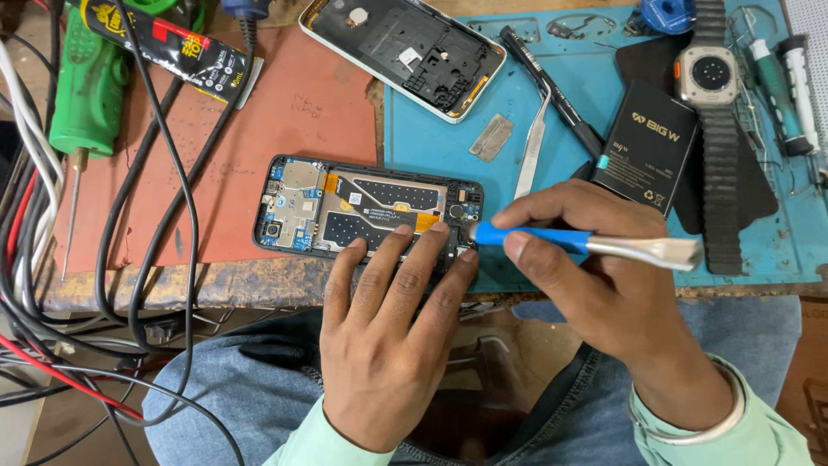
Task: The person uses tweezers to adjust a small internal component near the bottom of a disassembled smartphone. They then use a blue-handled tool to clean the area and install a black rectangular part into the phone's chassis, securing it with a screwdriver.
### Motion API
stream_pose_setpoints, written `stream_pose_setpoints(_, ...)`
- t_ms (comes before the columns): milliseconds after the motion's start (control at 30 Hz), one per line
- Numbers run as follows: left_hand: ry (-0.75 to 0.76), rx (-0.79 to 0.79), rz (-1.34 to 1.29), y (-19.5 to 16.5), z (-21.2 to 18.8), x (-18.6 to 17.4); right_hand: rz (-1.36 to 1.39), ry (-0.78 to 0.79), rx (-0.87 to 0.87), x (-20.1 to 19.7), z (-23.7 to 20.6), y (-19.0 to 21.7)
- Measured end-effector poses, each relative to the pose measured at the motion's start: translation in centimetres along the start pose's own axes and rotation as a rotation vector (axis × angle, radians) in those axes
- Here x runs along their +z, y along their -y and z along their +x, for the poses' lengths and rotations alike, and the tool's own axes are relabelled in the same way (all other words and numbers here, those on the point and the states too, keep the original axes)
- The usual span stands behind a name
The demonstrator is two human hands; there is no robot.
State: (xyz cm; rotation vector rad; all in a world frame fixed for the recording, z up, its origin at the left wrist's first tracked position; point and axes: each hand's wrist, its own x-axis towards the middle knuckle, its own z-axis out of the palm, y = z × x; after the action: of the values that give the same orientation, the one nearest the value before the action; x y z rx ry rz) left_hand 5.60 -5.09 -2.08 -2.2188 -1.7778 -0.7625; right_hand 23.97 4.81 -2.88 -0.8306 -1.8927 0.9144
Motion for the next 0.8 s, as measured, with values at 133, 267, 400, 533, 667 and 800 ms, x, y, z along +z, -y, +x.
stream_pose_setpoints(133,-0.002,0.002,0.001,0.0,0.01,-0.03,-0.144,-0.034,-0.106,0.06,0.4,0.29)
stream_pose_setpoints(267,-0.005,0.0,-0.004,0.0,0.02,0.01,0.002,0.01,-0.011,-0.14,0.32,0.12)
stream_pose_setpoints(400,-0.007,0.003,0.006,0.03,0.01,0.0,-0.07,-0.005,-0.058,-0.11,0.04,-0.32)
stream_pose_setpoints(533,-0.008,0.004,-0.007,0.02,0.03,-0.01,0.054,-0.008,-0.022,0.0,0.05,-0.35)
stream_pose_setpoints(667,0.0,0.0,0.003,0.01,0.0,-0.05,-0.065,-0.021,-0.097,0.14,0.24,-0.05)
stream_pose_setpoints(800,-0.009,0.008,0.002,0.05,0.02,0.04,-0.03,-0.04,-0.044,0.0,0.27,0.09)
